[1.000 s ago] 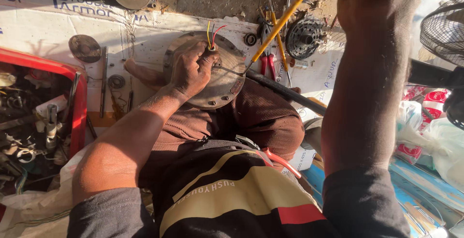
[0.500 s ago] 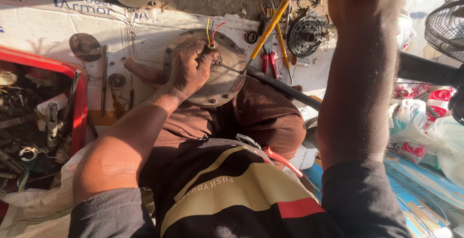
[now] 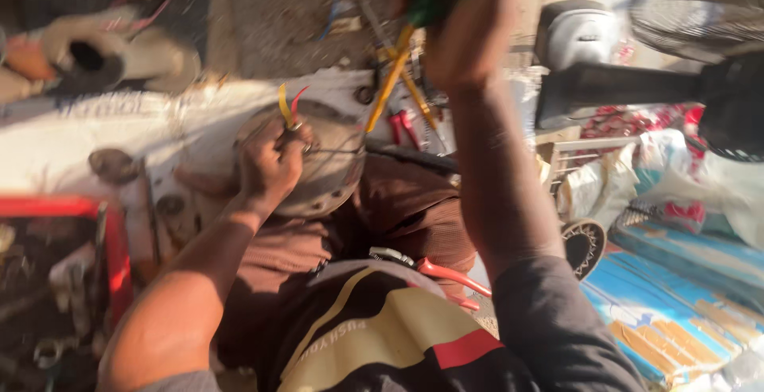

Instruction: The person disassembles a small electric motor using a screwdriver and hammer. They remove the housing, separate the rotor and stator, and inspect the internal components.

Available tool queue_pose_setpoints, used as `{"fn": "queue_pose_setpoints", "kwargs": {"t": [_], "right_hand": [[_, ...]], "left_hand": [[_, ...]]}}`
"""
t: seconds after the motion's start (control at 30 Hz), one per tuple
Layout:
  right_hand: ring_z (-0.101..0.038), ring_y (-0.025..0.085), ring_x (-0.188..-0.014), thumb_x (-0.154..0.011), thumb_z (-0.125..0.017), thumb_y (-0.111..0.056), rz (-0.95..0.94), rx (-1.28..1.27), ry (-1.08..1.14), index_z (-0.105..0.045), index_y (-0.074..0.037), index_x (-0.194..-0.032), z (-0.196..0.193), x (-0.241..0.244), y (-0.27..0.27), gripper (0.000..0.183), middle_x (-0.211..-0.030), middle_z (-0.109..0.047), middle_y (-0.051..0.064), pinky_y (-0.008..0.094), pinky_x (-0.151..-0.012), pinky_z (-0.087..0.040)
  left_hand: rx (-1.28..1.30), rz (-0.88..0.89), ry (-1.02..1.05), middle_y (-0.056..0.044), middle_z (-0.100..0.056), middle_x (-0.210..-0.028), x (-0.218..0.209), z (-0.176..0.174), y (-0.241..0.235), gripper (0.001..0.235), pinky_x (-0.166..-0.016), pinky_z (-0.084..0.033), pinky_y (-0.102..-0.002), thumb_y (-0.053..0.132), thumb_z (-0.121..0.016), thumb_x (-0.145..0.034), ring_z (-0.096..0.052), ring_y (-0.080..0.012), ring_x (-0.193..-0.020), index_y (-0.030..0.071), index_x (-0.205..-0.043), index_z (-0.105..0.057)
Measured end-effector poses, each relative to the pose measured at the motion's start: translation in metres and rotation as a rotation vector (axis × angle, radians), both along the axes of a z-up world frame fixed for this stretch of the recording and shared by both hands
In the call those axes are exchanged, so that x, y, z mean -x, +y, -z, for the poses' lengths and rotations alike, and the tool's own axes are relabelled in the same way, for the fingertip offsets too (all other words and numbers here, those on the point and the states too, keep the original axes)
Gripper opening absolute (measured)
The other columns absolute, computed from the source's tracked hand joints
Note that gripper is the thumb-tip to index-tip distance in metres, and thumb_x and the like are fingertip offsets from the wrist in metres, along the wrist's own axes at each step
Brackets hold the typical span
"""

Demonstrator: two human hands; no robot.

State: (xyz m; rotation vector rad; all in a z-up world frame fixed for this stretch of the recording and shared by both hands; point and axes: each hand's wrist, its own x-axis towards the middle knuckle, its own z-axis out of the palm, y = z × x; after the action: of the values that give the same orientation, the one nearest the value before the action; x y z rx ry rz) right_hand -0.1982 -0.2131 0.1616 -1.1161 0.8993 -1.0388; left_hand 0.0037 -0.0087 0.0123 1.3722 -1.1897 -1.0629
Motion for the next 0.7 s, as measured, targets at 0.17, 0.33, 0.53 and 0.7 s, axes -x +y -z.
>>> {"fn": "queue_pose_setpoints", "kwargs": {"t": [0.17, 0.33, 0.53, 0.7], "right_hand": [[-0.066, 0.013, -0.095, -0.094, -0.086, -0.001, -0.123, 0.121, 0.410, -0.064, -0.002, -0.126, -0.002, 0.002, 0.049, 0.039, -0.104, -0.067, 0.007, 0.030, -0.084, -0.060], [-0.074, 0.012, -0.109, -0.095, -0.078, -0.005, -0.230, -0.090, 0.289, -0.054, -0.003, -0.143, 0.007, 0.028, 0.049, 0.054, -0.116, -0.077, 0.004, 0.032, -0.102, -0.063], [-0.067, 0.016, -0.118, -0.100, -0.078, 0.001, -0.214, -0.021, 0.122, -0.058, 0.000, -0.136, 0.006, 0.020, 0.060, 0.041, -0.124, -0.072, 0.008, 0.036, -0.110, -0.057], [-0.070, 0.014, -0.112, -0.094, -0.072, 0.004, -0.176, -0.076, 0.191, -0.061, -0.005, -0.129, -0.035, 0.019, 0.051, 0.038, -0.118, -0.073, 0.004, 0.032, -0.106, -0.058]], "left_hand": [[-0.086, -0.002, 0.000, -0.011, -0.076, -0.092, -0.002, 0.013, 0.005, 0.005, -0.078, -0.057, -0.026, -0.003, -0.065, -0.098, -0.073, -0.0144, -0.086, -0.004, -0.103, -0.068], [-0.103, -0.017, 0.091, -0.010, -0.075, -0.094, -0.002, 0.028, 0.007, 0.008, -0.083, -0.057, -0.025, 0.004, -0.066, -0.104, -0.073, -0.0132, -0.090, -0.004, -0.106, -0.065], [-0.132, -0.003, 0.192, -0.008, -0.073, -0.101, 0.001, 0.009, 0.009, 0.014, -0.086, -0.058, -0.026, 0.007, -0.068, -0.103, -0.072, -0.0132, -0.093, -0.003, -0.111, -0.065], [-0.285, -0.069, -0.327, -0.010, -0.076, -0.093, 0.010, -0.010, -0.013, 0.033, -0.081, -0.058, -0.032, 0.022, -0.092, -0.085, -0.074, -0.0185, -0.085, 0.004, -0.104, -0.071]]}}
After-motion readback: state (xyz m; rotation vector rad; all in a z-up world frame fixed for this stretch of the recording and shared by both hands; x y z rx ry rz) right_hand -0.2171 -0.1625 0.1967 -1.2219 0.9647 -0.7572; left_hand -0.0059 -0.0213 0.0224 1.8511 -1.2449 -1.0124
